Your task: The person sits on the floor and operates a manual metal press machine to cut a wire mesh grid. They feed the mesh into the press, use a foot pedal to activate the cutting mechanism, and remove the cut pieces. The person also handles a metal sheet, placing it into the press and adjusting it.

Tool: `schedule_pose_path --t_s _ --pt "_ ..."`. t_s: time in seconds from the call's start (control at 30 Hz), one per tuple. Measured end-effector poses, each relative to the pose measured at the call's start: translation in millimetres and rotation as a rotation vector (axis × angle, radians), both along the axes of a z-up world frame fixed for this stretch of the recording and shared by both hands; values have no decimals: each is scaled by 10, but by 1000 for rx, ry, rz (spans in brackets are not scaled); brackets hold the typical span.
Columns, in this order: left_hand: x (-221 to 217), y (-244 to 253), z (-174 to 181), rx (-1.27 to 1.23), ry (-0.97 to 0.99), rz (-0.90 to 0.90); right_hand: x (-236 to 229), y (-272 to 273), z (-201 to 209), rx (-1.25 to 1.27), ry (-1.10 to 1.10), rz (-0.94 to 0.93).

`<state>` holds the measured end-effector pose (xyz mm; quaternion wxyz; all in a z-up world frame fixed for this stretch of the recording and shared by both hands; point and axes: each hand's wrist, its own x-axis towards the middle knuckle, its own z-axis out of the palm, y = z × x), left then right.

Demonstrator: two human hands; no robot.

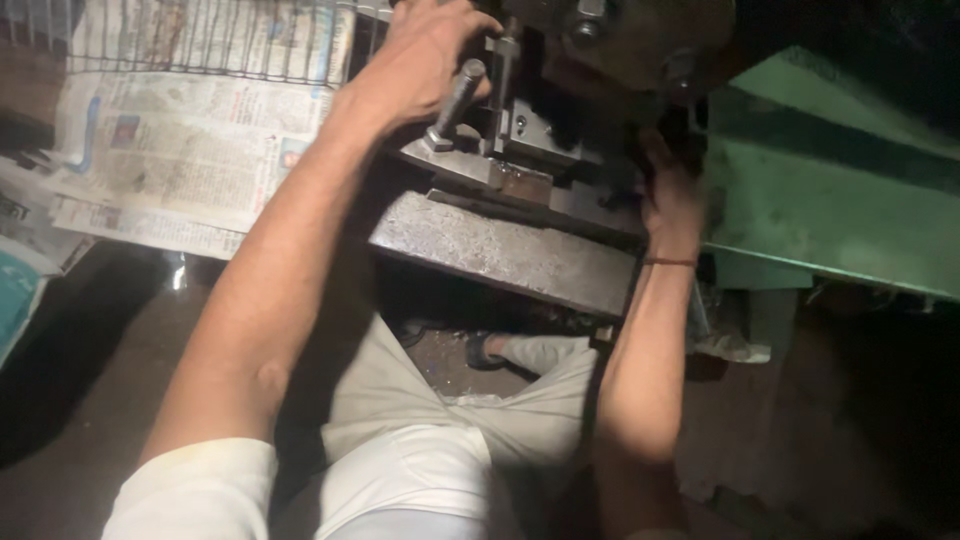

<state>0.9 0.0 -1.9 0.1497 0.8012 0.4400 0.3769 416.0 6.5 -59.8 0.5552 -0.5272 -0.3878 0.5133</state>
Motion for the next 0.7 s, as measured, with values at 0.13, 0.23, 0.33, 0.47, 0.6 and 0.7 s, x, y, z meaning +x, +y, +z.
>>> schedule_pose_path --t_s 0.13,0.23,0.33,0.47,0.6,0.7 --pt "11 11 -26 -36 24 16 -59 -24 76 -29 -72 -11" --pt "34 46 -78 -64 19 24 -105 -79 165 -91 -102 -7" --pt "63 93 -164 7 3 45 -149 -95 221 -178 -137 -30" --pt "55 62 -132 5 -11 44 -216 -114 260 -134 -158 -73" --pt "25 -27 -8 -104 -6 25 -172 -123 234 -136 -198 -44" --pt "12 -10 -62 -46 16 25 -42 -49 114 -159 -182 -20"
